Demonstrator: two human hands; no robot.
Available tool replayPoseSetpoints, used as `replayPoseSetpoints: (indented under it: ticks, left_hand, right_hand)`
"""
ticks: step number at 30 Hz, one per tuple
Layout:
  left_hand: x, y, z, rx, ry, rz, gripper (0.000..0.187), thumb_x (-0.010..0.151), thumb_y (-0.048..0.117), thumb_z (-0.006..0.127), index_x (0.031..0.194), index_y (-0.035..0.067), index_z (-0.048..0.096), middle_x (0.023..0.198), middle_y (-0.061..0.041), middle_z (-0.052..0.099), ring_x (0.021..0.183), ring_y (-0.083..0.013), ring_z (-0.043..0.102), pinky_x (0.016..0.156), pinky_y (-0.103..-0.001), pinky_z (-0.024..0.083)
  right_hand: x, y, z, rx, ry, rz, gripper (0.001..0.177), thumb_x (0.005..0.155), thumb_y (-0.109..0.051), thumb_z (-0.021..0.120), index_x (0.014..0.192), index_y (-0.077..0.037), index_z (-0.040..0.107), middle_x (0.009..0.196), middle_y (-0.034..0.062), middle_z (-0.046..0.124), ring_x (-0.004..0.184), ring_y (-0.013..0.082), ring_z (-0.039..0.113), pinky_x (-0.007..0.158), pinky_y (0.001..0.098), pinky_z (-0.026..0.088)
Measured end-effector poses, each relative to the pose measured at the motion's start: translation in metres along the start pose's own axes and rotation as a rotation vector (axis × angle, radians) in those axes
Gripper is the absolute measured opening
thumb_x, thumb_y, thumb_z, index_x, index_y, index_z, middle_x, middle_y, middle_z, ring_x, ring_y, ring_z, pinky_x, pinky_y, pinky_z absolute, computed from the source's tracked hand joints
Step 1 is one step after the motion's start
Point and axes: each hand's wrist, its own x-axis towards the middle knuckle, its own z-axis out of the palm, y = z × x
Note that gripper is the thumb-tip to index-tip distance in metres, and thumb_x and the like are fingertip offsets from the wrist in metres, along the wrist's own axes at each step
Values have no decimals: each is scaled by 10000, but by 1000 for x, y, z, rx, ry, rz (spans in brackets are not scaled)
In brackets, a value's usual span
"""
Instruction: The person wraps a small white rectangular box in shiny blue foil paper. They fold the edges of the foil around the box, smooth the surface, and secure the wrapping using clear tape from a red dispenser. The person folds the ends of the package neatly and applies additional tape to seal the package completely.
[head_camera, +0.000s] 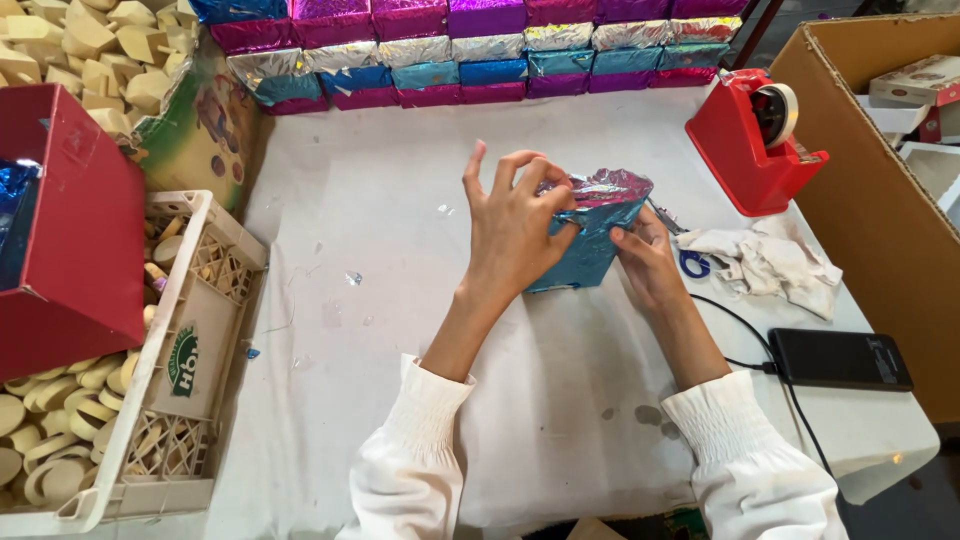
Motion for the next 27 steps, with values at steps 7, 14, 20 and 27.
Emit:
replayPoseSetpoints:
  ticks: [7, 14, 20, 27]
  left_hand:
    - [5, -19, -25, -66, 131, -52, 298, 720, 393, 920, 896, 212, 763, 1108, 62, 639, 1223, -200, 560, 1193, -627, 235]
    - [-3, -48, -55, -113, -165, -139, 410, 575, 421, 969, 806, 155, 758, 1281, -23, 612, 1167, -206, 615, 1029, -471, 428]
    - [-1, -42, -35, -196, -335, -158, 375, 559, 349, 969, 869, 203, 815, 1260, -17, 619, 1096, -195, 655, 962, -437, 462]
    - [-2, -42, -25, -207, -333, -196, 366, 580, 339, 972, 873, 199, 804, 1245, -3, 632, 1075, -177, 679, 964, -419, 495]
  right_hand:
    - [-2, -3, 0, -57, 20, -7, 550, 944, -176, 774, 1410, 25, 564, 1332, 96, 639, 1247, 175, 583, 1127, 346, 425]
    - [-2, -8, 15, -50, 34, -169, 544, 907, -65, 806, 1277, -148, 416, 1366, 48, 512, 1287, 195, 541, 1083, 344, 457]
    - [-1, -5, 9, -96, 49, -161, 495, 917, -98, 791, 1281, -128, 458, 1355, 37, 499, 1299, 191, 538, 1077, 343, 454]
    - [0, -3, 4, -137, 8, -169, 547, 876, -102, 808, 1304, -134, 469, 1363, 34, 484, 1317, 211, 537, 1088, 353, 454]
